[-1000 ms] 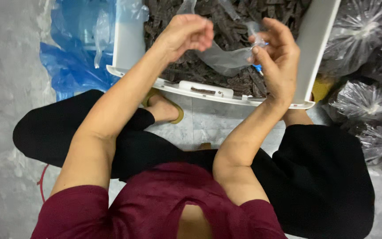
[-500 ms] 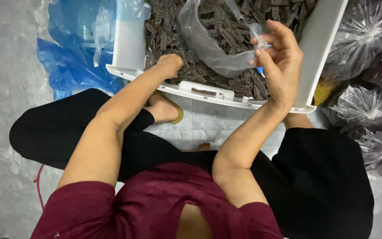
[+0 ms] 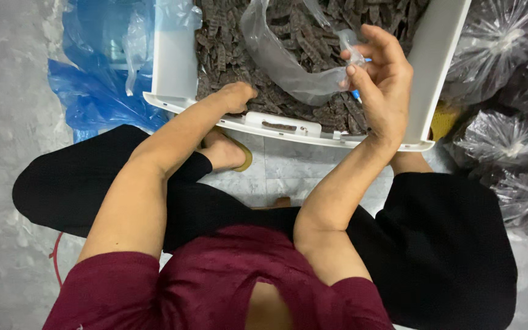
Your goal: The person sits on the floor and packs dark, dried fish pieces from a large white bin into a clear plastic bag. They use their hands to scoop and transfer the pieces, then tie the bag closed.
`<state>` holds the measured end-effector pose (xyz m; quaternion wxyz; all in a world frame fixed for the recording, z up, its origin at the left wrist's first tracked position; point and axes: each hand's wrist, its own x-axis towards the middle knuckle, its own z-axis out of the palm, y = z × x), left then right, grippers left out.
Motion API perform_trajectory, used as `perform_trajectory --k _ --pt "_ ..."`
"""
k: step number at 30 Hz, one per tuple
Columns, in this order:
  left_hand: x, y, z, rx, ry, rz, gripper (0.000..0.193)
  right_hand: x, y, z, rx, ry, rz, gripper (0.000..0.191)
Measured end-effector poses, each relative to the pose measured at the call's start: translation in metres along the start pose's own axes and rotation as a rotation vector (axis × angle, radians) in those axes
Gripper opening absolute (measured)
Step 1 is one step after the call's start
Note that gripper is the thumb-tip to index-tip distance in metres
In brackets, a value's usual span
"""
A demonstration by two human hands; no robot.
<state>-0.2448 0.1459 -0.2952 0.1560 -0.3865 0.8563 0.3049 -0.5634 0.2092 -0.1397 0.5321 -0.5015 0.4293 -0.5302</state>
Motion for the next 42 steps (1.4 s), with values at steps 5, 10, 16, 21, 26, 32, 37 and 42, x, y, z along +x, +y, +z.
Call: perform_trajectory --k 5,10,16,21,26,32,37,42 --pt "-0.002 -0.015 -0.006 -0.211 0.109 0.045 0.041 -0.001 -0.002 -0.001 -0.003 0.025 0.017 0.05" --pt "-0.008 -0.025 -0.014 -0.388 0.265 -0.205 0.043 -0.001 -0.003 0.0 -0.009 0.022 0.033 0.05" --pt "-0.003 -0.017 -0.025 -0.069 0.39 -0.013 0.055 -0.001 -0.008 0.003 -0.029 0.034 0.036 0.049" --pt "0.004 -0.012 -0.016 0.05 0.187 -0.187 0.059 0.001 -0.009 0.003 -0.024 0.028 0.037 0.049" --pt "0.004 -0.017 -0.01 0.295 0.303 -0.153 0.038 0.002 -0.008 0.002 -0.021 0.024 0.044 0.05" --pt "-0.001 -0.016 -0.021 0.212 0.323 -0.158 0.03 0.001 -0.006 0.004 0.003 0.049 0.027 0.05" --pt "-0.006 -0.016 -0.028 0.008 0.182 -0.205 0.035 0.003 -0.008 0.003 -0.034 0.043 0.018 0.051" --pt "-0.02 -0.033 -0.033 -0.247 0.274 -0.121 0.035 0.004 -0.011 0.007 -0.021 0.064 0.041 0.051"
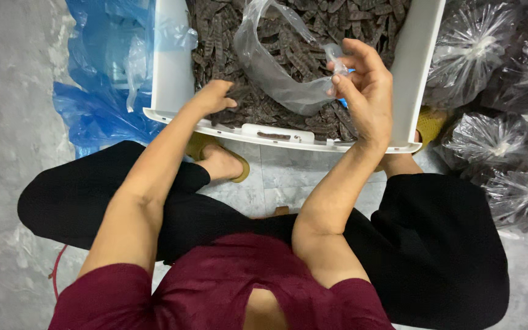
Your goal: The person sits on the floor and packs dark, dried fish pieces from a large white bin into a clear plastic bag. They use their hands to scoop and transfer the pieces, then tie the bag closed.
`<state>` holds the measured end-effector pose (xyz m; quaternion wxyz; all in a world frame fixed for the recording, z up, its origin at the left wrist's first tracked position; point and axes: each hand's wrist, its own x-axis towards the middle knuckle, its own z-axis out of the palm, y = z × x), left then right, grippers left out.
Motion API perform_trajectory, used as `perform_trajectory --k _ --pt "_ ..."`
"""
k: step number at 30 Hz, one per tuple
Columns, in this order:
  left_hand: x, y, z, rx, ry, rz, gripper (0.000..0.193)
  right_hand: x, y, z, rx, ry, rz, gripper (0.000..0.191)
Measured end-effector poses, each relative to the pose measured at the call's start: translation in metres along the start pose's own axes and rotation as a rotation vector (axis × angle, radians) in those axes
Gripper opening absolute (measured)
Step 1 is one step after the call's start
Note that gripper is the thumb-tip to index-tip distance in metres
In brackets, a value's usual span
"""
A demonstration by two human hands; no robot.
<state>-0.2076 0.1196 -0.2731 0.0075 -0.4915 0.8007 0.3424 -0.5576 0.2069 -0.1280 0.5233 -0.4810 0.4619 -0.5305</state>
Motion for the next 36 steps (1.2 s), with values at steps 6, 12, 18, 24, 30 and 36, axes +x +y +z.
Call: perform_trajectory --k 6,12,18,24,30,36 --pt "-0.013 -0.001 -0.033 -0.819 -0.021 -0.162 0.024 0.001 -0.005 0.002 -0.028 -0.012 -0.002 0.051" --pt "-0.022 0.042 -0.081 -1.152 0.121 -0.055 0.03 0.0 -0.001 0.003 -0.003 0.027 -0.018 0.051" --pt "0.007 0.085 -0.093 -1.171 0.246 0.221 0.033 0.002 0.001 0.001 -0.027 0.011 -0.018 0.05" --pt "0.063 0.115 -0.08 -0.83 0.272 0.481 0.03 0.001 -0.001 0.001 -0.062 0.024 -0.018 0.049" --pt "0.078 0.13 -0.069 -0.316 0.176 0.584 0.029 -0.002 0.0 0.0 -0.015 0.048 -0.032 0.05" --pt "0.066 0.121 -0.073 -0.107 0.406 0.822 0.045 -0.003 0.004 0.0 0.005 0.058 -0.022 0.05"
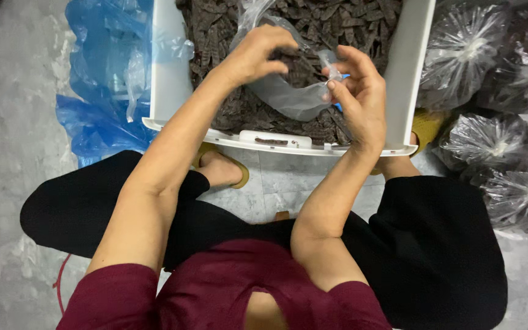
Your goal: The person sits on the floor and packs dark, dried fish pieces from a large white bin into a clear plastic bag. They use their hands to scoop and transfer the pieces, then tie the bag closed.
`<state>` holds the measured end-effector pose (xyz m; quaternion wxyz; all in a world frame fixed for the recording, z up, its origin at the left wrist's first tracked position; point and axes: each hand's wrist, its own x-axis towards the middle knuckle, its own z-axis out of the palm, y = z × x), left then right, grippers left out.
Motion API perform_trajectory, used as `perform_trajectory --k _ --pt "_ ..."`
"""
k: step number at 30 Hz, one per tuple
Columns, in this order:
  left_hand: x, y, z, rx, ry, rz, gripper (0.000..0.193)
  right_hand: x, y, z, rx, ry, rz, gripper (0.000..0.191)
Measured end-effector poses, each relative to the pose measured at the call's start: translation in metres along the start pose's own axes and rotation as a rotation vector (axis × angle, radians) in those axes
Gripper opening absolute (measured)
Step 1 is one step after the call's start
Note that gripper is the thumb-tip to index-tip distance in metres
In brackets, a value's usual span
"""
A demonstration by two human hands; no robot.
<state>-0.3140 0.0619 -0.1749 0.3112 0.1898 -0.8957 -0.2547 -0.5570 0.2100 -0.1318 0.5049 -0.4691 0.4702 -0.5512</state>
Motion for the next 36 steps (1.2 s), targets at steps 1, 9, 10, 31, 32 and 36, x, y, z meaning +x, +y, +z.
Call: perform_trajectory --k 1,9,10,31,32,36 --pt "-0.005 -0.004 -0.002 -0.096 0.036 -0.047 0.043 0.0 0.001 0.0 -0.002 0.0 0.002 0.05" --pt "-0.1 -0.069 -0.021 -0.105 0.551 -0.802 0.01 0.002 -0.001 -0.001 0.013 -0.056 0.012 0.051" --pt "-0.114 -0.07 -0.017 -0.057 0.547 -0.854 0.01 0.002 -0.002 0.0 0.008 -0.054 0.02 0.05" --pt "-0.112 -0.079 0.022 0.322 0.265 -1.204 0.059 -0.009 0.02 -0.063 0.409 0.498 -0.225 0.039" --pt "-0.109 -0.081 0.016 0.318 0.223 -1.199 0.052 -0.007 0.026 -0.068 0.287 0.525 -0.213 0.039" --pt "-0.094 -0.086 -0.022 0.467 0.028 -0.909 0.04 0.004 0.058 -0.087 -0.219 0.58 -0.259 0.038"
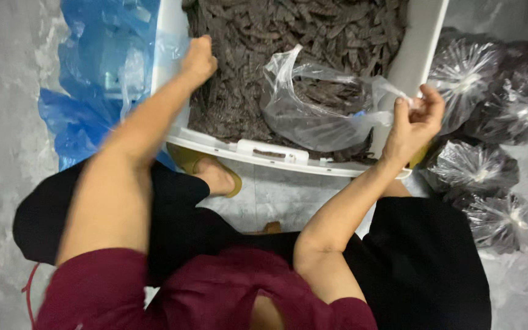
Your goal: The person sits on the floor and packs dark, dried fish pieces from a large white bin into a clear plastic bag. They use their hands to scoop and transfer the pieces, then tie the bag closed.
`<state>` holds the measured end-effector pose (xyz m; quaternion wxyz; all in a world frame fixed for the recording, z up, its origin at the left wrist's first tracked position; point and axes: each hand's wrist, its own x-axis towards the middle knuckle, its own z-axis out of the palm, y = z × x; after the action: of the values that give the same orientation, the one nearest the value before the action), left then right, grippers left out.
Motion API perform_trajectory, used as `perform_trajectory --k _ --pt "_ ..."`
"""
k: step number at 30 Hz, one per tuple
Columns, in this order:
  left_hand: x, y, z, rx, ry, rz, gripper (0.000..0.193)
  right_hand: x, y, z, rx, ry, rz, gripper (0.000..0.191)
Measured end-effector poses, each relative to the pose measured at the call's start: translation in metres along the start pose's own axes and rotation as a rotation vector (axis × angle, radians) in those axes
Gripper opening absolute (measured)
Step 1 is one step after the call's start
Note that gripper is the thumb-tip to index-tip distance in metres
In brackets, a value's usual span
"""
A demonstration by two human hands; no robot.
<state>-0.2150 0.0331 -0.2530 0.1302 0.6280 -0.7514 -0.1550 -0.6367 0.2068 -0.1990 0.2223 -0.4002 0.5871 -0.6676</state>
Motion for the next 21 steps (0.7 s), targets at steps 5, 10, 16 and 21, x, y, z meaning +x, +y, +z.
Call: perform_trajectory --k 5,10,16,21 --pt "0.004 -0.004 -0.056 0.108 -0.25 0.133 0.027 0.021 0.026 -0.007 -0.326 0.05 -0.093 0.031" --pt "0.007 -0.007 -0.037 -0.16 -0.154 0.078 0.024 0.044 0.023 -0.001 -0.565 0.075 -0.343 0.038" --pt "0.016 0.005 0.014 -0.23 0.11 -0.048 0.052 0.06 0.018 -0.003 -0.574 -0.028 -0.187 0.04" --pt "0.004 0.015 0.029 -0.063 0.166 0.015 0.072 0.058 0.018 0.0 -0.427 -0.118 -0.257 0.037"
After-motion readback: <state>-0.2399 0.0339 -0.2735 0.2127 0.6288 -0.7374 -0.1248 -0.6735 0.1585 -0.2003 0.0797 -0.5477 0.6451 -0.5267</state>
